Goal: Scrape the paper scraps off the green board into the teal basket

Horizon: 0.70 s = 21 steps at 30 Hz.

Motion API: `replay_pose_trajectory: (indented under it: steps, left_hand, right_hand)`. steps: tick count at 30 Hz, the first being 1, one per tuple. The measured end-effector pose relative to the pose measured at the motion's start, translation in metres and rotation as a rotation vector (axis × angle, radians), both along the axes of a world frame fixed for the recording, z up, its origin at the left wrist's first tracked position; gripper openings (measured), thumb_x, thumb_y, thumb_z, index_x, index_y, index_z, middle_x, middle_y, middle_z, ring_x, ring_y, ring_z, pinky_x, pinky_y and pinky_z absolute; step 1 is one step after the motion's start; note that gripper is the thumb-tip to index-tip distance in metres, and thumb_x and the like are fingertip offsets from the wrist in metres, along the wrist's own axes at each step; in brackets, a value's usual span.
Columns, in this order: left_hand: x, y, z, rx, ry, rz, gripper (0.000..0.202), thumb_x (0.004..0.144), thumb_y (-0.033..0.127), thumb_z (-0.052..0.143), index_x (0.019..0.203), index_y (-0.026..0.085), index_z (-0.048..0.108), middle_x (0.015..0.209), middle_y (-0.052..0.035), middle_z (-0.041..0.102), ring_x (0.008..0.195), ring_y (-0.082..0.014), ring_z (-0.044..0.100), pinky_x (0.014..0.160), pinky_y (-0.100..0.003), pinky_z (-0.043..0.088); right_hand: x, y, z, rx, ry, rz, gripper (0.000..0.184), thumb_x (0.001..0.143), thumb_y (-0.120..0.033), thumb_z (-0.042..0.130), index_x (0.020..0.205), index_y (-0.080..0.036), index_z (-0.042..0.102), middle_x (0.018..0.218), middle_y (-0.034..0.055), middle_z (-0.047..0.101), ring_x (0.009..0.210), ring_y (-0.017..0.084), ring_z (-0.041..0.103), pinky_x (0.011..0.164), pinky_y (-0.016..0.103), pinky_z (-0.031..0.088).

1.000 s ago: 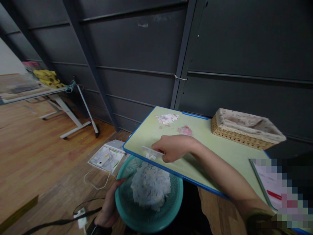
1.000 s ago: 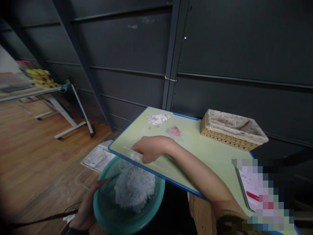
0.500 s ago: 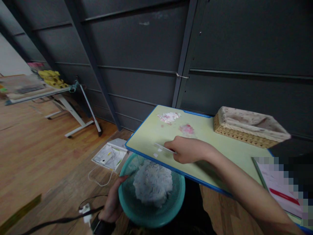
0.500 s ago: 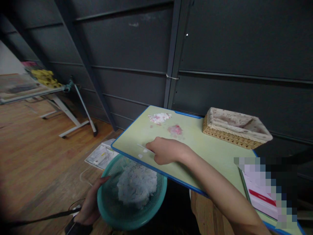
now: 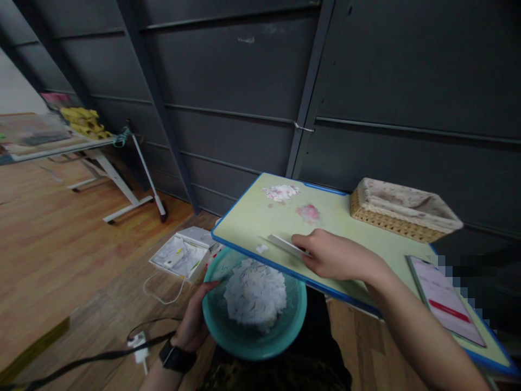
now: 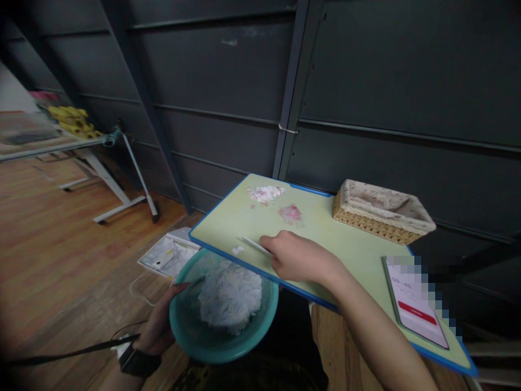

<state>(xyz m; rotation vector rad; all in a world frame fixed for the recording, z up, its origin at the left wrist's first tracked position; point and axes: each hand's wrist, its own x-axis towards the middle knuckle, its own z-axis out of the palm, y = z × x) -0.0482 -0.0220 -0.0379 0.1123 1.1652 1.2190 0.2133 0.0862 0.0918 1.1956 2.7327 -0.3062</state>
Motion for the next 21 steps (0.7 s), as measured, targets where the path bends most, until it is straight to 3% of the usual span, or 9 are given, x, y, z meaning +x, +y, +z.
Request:
replay_pose_trajectory:
  steps: [8, 13, 18, 21]
  left_hand:
    - [-0.005, -0.004, -0.008, 0.024, 0.114, -0.063, 0.016, 0.082, 0.021, 0.06, 0.089, 0.011, 0.071, 0.07, -0.0078, 0.08, 0.057, -0.0229, 0.072, 0.067, -0.038, 0.06]
    - [-0.005, -0.005, -0.006, 0.06, 0.064, -0.046, 0.018, 0.079, 0.02, 0.063, 0.092, 0.011, 0.071, 0.068, -0.0064, 0.079, 0.057, -0.0222, 0.072, 0.065, -0.037, 0.059]
    - [-0.003, -0.004, -0.004, 0.045, 0.035, -0.002, 0.024, 0.08, 0.018, 0.062, 0.102, 0.013, 0.069, 0.072, -0.0055, 0.079, 0.052, -0.02, 0.071, 0.058, -0.033, 0.058]
    - [-0.002, -0.003, -0.006, 0.031, 0.045, -0.019, 0.016, 0.08, 0.018, 0.062, 0.093, 0.013, 0.07, 0.07, -0.0061, 0.079, 0.048, -0.0188, 0.069, 0.053, -0.031, 0.056]
  right_hand:
    - [-0.017, -0.017, -0.009, -0.042, 0.017, 0.145, 0.021, 0.081, -0.011, 0.046, 0.091, -0.018, 0.063, 0.076, 0.0083, 0.067, 0.063, 0.015, 0.056, 0.054, 0.026, 0.028]
    - [-0.017, -0.019, -0.005, -0.041, 0.089, 0.191, 0.019, 0.084, -0.012, 0.046, 0.091, -0.019, 0.063, 0.073, 0.0054, 0.065, 0.062, 0.012, 0.054, 0.054, 0.024, 0.028]
    - [-0.014, -0.018, -0.004, 0.116, 0.087, 0.102, 0.016, 0.087, -0.016, 0.046, 0.086, -0.017, 0.062, 0.067, 0.0044, 0.064, 0.055, 0.01, 0.05, 0.052, 0.025, 0.024]
    - [-0.02, -0.021, -0.017, 0.262, 0.121, 0.053, 0.019, 0.089, -0.017, 0.044, 0.091, -0.017, 0.062, 0.066, 0.0046, 0.066, 0.056, 0.012, 0.054, 0.054, 0.026, 0.028]
